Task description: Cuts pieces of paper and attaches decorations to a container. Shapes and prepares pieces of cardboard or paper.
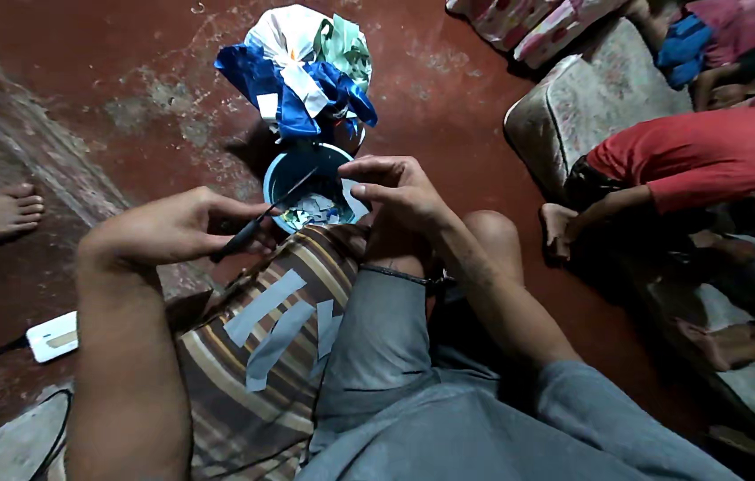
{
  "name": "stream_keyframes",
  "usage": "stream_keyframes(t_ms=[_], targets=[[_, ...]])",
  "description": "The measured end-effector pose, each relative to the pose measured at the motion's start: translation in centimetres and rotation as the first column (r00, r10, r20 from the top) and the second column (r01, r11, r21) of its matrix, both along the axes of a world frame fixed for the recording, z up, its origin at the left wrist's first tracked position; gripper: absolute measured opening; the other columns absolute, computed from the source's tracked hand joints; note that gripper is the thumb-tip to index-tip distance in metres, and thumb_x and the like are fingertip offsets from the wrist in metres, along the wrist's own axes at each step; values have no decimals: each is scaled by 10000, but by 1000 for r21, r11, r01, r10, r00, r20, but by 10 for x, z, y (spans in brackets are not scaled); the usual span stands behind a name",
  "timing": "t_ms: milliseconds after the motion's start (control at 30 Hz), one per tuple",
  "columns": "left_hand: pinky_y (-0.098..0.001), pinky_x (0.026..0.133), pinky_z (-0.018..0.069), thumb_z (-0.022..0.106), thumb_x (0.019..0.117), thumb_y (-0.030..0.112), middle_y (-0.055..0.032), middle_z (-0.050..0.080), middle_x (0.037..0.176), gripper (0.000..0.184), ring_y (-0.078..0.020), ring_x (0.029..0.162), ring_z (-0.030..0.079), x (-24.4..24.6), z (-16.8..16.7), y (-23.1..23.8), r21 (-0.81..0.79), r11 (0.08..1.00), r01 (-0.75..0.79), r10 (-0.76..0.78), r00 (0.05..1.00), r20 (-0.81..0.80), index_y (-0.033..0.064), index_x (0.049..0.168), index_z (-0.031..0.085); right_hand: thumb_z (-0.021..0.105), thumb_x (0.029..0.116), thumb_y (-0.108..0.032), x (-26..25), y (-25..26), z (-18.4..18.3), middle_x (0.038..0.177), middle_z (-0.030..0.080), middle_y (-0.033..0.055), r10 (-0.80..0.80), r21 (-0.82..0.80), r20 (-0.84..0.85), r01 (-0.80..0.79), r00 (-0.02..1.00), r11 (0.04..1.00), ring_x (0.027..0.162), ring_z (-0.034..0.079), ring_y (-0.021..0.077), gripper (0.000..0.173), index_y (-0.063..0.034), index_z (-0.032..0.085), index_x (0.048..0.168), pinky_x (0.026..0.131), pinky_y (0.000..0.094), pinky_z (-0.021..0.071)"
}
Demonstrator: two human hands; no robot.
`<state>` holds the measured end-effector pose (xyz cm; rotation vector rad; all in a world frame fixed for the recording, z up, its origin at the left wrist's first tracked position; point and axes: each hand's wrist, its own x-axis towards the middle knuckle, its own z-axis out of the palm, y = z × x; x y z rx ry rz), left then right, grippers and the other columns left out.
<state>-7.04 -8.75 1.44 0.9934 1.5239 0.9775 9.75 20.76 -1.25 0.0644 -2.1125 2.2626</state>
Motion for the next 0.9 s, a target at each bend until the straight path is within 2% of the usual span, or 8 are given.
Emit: stream_keyframes(t_ms=[100, 167, 267, 467, 600, 667, 733, 900], targets=[[-255, 757, 613, 668, 892, -21, -60, 765, 1043, 496, -139, 881, 735, -3, 0, -4, -80, 994, 71, -74, 997, -30, 81, 1377, 648, 627, 938, -8, -3, 3, -2, 1270, 662, 152, 14, 4, -21, -14, 1000, 1000, 1095, 661, 179, 323, 78, 657, 1247, 936, 341, 569], [-271, 748, 623, 667, 901, 35, -65, 767, 1053, 479, -150, 876, 741, -3, -7, -1, -74, 991, 113, -115, 993, -32, 101, 1375, 657, 631, 938, -10, -3, 2, -3, 1292, 651, 163, 34, 2, -19, -34, 999, 999, 1133, 651, 199, 319, 84, 656, 1242, 953, 353, 568], [-270, 692, 613, 673, 909, 49, -65, 764, 1041, 467, -156, 839, 734, 0, -7, 2, -81, 989, 125, -127, 992, -23, 116, 1371, 661, 650, 918, 1, -3, 2, -3, 1267, 656, 155, 28, -1, -7, -28, 1000, 1000, 1040, 672, 178, 314, 80, 667, 1222, 858, 332, 593], [-252, 635, 600, 668, 880, 50, -33, 763, 1021, 504, -126, 805, 722, 0, -6, 1, -66, 987, 145, -148, 988, -35, 113, 1380, 658, 666, 901, 22, -5, 2, -4, 1265, 663, 164, 2, 2, -43, -2, 999, 1000, 1069, 673, 193, 312, 84, 675, 1207, 917, 346, 582], [-239, 616, 597, 680, 872, 90, -33, 770, 1016, 519, -107, 779, 725, 4, -7, 5, -37, 991, 128, -130, 990, -49, 98, 1389, 646, 683, 887, 38, -6, 2, -3, 1227, 679, 158, 58, 16, 11, -58, 998, 998, 1022, 682, 178, 313, 79, 683, 1198, 883, 328, 592], [-232, 637, 599, 685, 904, 108, -24, 770, 1027, 514, -97, 792, 726, 5, -9, 9, -32, 988, 151, -152, 987, -60, 103, 1414, 625, 681, 888, 52, -7, 1, -3, 1219, 686, 161, 94, 9, 39, -94, 995, 996, 1008, 686, 175, 320, 81, 677, 1207, 876, 323, 592], [-245, 714, 616, 674, 907, 111, -21, 770, 1029, 511, -101, 839, 733, 7, -11, 13, -17, 986, 164, -165, 985, -51, 99, 1415, 623, 680, 888, 61, -7, 0, -3, 1217, 686, 167, 121, -7, 57, -120, 991, 993, 985, 684, 170, 326, 83, 672, 1214, 848, 316, 591], [-275, 761, 626, 670, 910, 169, -37, 772, 1050, 481, -137, 891, 745, 13, -10, 19, -3, 985, 173, -173, 984, -36, 108, 1386, 649, 691, 873, 73, -7, -1, -1, 1183, 701, 144, 112, -24, 98, -110, 989, 994, 928, 685, 148, 319, 60, 690, 1191, 812, 302, 593]])
